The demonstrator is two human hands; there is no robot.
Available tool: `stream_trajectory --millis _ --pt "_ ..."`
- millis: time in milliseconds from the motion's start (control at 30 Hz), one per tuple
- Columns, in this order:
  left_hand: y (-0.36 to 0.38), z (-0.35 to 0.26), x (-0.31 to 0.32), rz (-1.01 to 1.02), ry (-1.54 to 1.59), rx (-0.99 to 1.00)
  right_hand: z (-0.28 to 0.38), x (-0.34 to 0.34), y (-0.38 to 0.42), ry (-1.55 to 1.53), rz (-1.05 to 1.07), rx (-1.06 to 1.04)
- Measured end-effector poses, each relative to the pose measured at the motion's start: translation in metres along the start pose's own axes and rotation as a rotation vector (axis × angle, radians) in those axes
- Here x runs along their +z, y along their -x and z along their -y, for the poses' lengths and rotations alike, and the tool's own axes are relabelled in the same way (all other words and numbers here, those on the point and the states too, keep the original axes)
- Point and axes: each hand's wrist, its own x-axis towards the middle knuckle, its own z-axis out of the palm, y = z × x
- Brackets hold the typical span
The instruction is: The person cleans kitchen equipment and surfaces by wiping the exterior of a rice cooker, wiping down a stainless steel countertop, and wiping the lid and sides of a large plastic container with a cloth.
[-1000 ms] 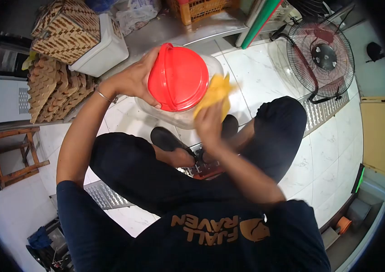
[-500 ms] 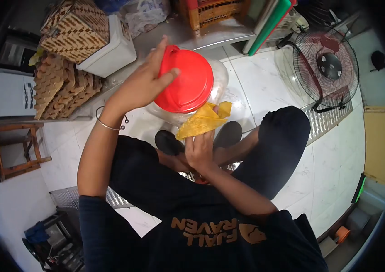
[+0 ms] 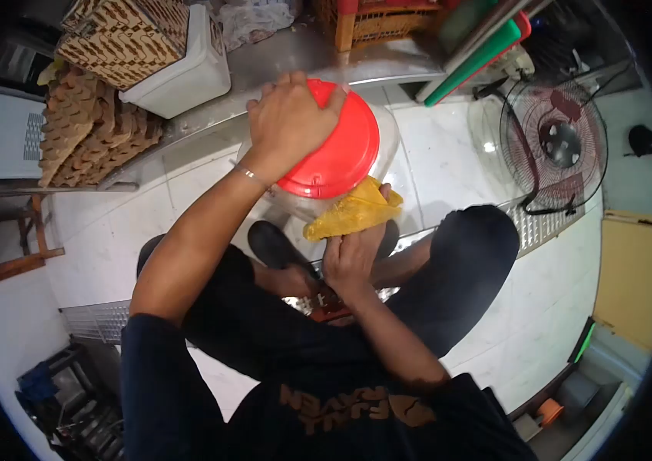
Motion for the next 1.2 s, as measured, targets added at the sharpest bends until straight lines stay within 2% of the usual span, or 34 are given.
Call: stream_trajectory --millis 33,100,133,167,267,300,333,367,467,500,533,567,667,700,733,800,833,933,967,1033,1067,1133,1200 --pt "-0.003 -0.001 0.004 -0.008 0.021 -0.012 -0.009 -0.007 -0.013 0.013 0.011 -0.019" --pt "-0.001 0.006 0.014 -0.074 0.013 0.123 -0.033 -0.021 -0.039 -0.016 0.080 -0.018" --pt "0.000 0.013 0.014 -0.108 -0.005 0.191 -0.046 -0.018 -0.056 -0.124 0.043 0.013" --pt "0.001 0.019 0.012 -0.107 -0.019 0.175 -0.061 -0.014 -0.075 -0.238 0.007 0.045" --pt "-0.001 0.021 0.007 -0.116 0.007 0.297 -0.100 -0.016 -0.133 -0.190 0.064 -0.212" --pt "-0.001 0.021 0.005 -0.123 0.001 0.291 -0.106 -0.017 -0.156 -0.265 0.218 -0.211" --pt "0.000 0.022 0.004 -0.077 -0.001 0.373 -0.104 -0.017 -0.171 -0.338 0.373 -0.207" --pt "0.001 0.021 0.003 -0.028 -0.003 0.458 -0.095 -0.021 -0.180 -0.345 0.371 -0.210" --pt "0.011 0.022 0.006 0.053 0.042 0.655 -0.066 -0.038 -0.193 -0.643 0.860 0.462" --pt "0.015 0.026 0.006 0.078 0.088 0.757 -0.066 -0.035 -0.183 -0.647 0.857 0.466" --pt "0.018 0.030 0.006 0.107 0.134 0.859 -0.068 -0.031 -0.161 -0.698 0.746 0.423" --pt "0.020 0.032 0.003 0.116 0.131 0.862 -0.070 -0.025 -0.134 -0.747 0.632 0.379" --pt "0.020 0.032 -0.011 0.340 0.030 1.041 -0.051 -0.012 -0.036 -0.599 0.248 0.310" --pt "0.023 0.033 -0.010 0.345 0.025 1.053 -0.037 -0.006 0.004 -0.543 0.174 0.330" --pt "0.031 0.034 -0.008 0.127 -0.101 0.839 -0.022 0.000 0.033 -0.485 0.101 0.351" --pt "0.046 0.032 -0.001 -0.313 -0.330 0.393 0.013 -0.012 0.024 -0.235 0.063 0.126" --pt "0.056 0.029 0.001 -0.312 -0.329 0.414 0.010 -0.012 0.020 -0.232 0.046 0.135" --pt "0.076 0.028 -0.001 -0.158 -0.167 0.156 -0.002 -0.008 -0.007 -0.398 0.110 0.110" --pt "0.073 0.030 -0.003 -0.160 -0.169 0.153 -0.011 -0.007 -0.021 -0.401 0.112 0.108" --pt "0.072 0.031 -0.006 -0.117 -0.155 0.281 -0.037 -0.005 -0.062 -0.450 0.305 0.018" --pt "0.072 0.031 -0.008 -0.100 -0.147 0.349 -0.044 0.000 -0.082 -0.359 0.352 -0.031" --pt "0.070 0.027 -0.010 -0.065 -0.144 0.348 -0.052 0.014 -0.127 -0.263 0.375 -0.083" --pt "0.071 0.025 -0.013 0.028 -0.144 0.338 -0.050 0.028 -0.158 -0.105 0.565 -0.136"
